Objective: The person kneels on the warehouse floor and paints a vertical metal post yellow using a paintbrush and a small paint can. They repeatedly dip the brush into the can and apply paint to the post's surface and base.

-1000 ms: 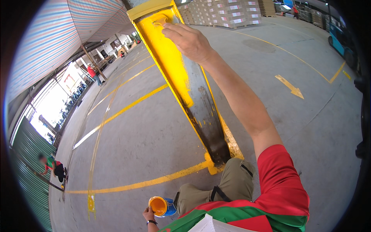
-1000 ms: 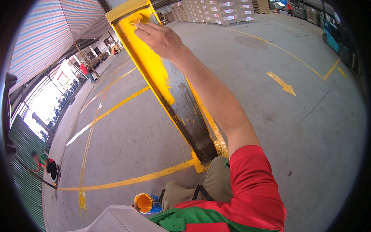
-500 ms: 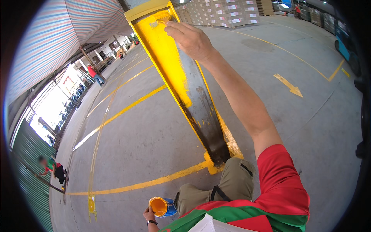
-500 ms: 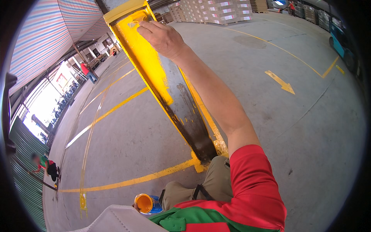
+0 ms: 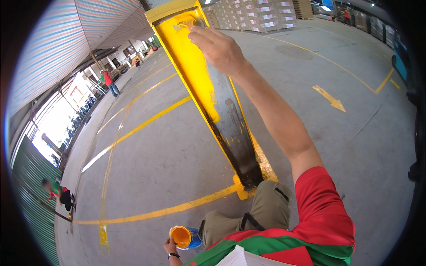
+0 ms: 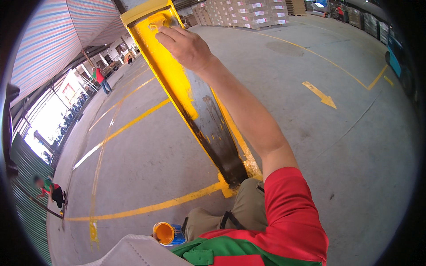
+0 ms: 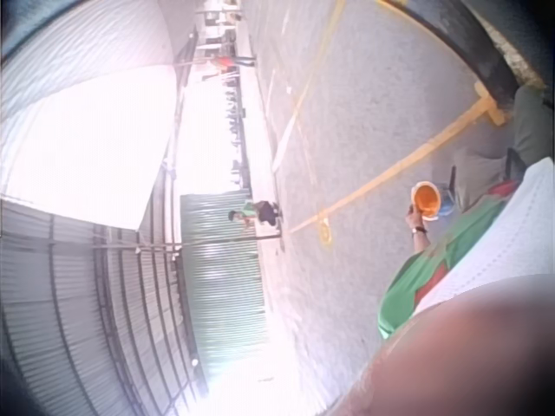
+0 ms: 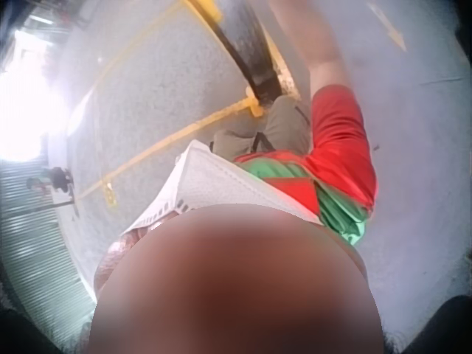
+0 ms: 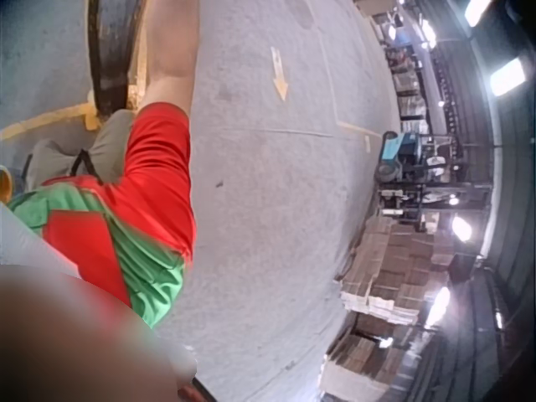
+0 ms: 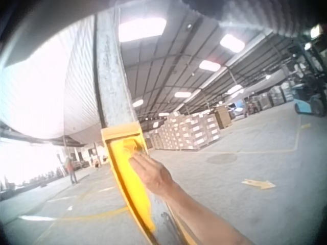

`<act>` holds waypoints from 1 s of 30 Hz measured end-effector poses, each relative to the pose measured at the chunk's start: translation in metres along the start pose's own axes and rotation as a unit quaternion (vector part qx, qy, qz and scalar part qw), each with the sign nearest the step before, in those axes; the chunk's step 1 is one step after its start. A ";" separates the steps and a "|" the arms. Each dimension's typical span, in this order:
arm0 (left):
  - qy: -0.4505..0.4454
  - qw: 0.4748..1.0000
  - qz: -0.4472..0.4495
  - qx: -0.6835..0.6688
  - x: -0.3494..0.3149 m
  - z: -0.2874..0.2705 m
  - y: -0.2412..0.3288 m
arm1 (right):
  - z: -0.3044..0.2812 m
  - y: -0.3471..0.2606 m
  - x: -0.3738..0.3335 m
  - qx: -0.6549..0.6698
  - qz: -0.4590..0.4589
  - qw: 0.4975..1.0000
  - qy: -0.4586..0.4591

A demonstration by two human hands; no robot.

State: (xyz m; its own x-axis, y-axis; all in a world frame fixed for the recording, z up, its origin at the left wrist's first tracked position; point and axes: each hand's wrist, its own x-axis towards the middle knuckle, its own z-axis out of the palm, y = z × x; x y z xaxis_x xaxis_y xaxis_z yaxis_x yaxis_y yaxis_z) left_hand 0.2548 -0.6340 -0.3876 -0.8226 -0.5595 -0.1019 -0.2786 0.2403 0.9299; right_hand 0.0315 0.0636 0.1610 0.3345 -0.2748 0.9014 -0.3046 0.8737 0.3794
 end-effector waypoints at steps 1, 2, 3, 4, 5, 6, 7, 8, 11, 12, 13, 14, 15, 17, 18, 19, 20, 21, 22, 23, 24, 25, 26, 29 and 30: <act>0.001 1.000 0.002 -0.004 0.001 0.000 -0.001 | 0.000 0.001 0.001 0.007 0.000 1.000 0.005; 0.002 1.000 0.004 -0.009 0.001 0.000 -0.002 | 0.000 0.001 0.002 0.003 -0.008 1.000 0.003; 0.006 1.000 0.002 -0.005 0.000 -0.001 -0.003 | -0.001 0.002 0.002 -0.001 -0.012 1.000 0.003; 0.010 1.000 0.000 0.000 0.000 -0.001 -0.002 | -0.001 0.003 0.002 -0.008 -0.009 1.000 -0.008; 0.014 1.000 -0.002 0.004 -0.001 -0.002 -0.002 | -0.002 0.003 0.002 -0.005 -0.010 1.000 -0.003; 0.007 1.000 0.004 0.004 -0.001 -0.002 -0.001 | -0.003 0.002 0.001 -0.004 -0.005 1.000 -0.009; 0.000 1.000 0.009 0.004 -0.002 -0.003 0.000 | -0.004 0.001 0.000 -0.004 -0.010 1.000 -0.005; -0.008 1.000 0.014 0.003 -0.002 -0.003 0.000 | -0.004 0.000 0.000 -0.014 -0.004 1.000 -0.017; -0.002 1.000 0.003 -0.007 -0.002 -0.002 0.001 | -0.008 -0.006 0.000 -0.030 -0.004 0.999 -0.027; -0.003 1.000 0.008 -0.009 -0.002 -0.001 0.001 | -0.010 -0.007 0.000 -0.026 0.001 0.999 -0.034; -0.004 1.000 0.012 -0.012 -0.001 0.000 0.001 | -0.012 -0.008 0.001 -0.023 0.008 0.998 -0.053; -0.006 1.000 0.016 -0.015 0.000 0.001 0.000 | -0.014 -0.006 0.002 -0.025 -0.003 0.998 -0.054; -0.007 1.000 0.020 -0.013 0.001 0.002 0.000 | -0.015 -0.004 0.003 -0.027 -0.011 0.997 -0.068; -0.010 1.000 0.025 -0.012 0.002 0.004 -0.001 | -0.015 0.003 0.005 -0.028 -0.025 0.996 -0.082; -0.007 1.000 0.023 -0.014 0.002 0.005 -0.001 | -0.013 0.007 0.006 -0.028 -0.030 0.996 -0.082; -0.005 1.000 0.021 -0.015 0.002 0.006 -0.001 | -0.011 0.011 0.008 -0.030 -0.043 0.996 -0.075; -0.002 1.000 0.019 -0.016 0.001 0.006 -0.001 | -0.010 0.014 0.008 -0.009 -0.028 0.996 -0.080; -0.017 0.999 0.020 -0.026 0.001 0.006 0.000 | -0.009 0.015 0.006 0.009 -0.022 0.997 -0.076; -0.016 0.999 0.023 -0.025 0.000 0.007 0.000 | -0.009 0.017 0.005 0.021 -0.007 0.997 -0.069; -0.015 0.999 0.025 -0.024 0.000 0.007 0.000 | -0.014 0.014 0.001 0.059 0.017 0.994 -0.090; -0.012 0.999 0.028 -0.022 -0.001 0.007 0.000 | -0.020 0.010 -0.004 0.090 0.050 0.989 -0.108; -0.010 0.999 0.024 -0.023 -0.001 0.006 0.000 | -0.027 0.006 -0.008 0.119 0.048 0.986 -0.107; -0.009 0.999 0.020 -0.026 -0.001 0.005 -0.001 | -0.036 0.002 -0.010 0.128 0.108 0.973 -0.160; -0.025 0.999 0.001 -0.036 0.001 0.003 -0.001 | -0.052 0.005 0.003 0.124 0.168 0.939 -0.273; -0.034 0.999 -0.007 -0.038 0.002 0.001 0.000 | -0.051 0.013 0.017 0.106 0.179 0.926 -0.315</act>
State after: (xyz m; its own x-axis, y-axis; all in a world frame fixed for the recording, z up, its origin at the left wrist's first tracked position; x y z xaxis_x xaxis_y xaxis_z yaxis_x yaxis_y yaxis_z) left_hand 0.2526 -0.6341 -0.3879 -0.8515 -0.5065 -0.1357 -0.2531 0.1703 0.9523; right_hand 0.0788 0.0910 0.1705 -0.3887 -0.2213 0.8944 -0.4856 0.8741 0.0053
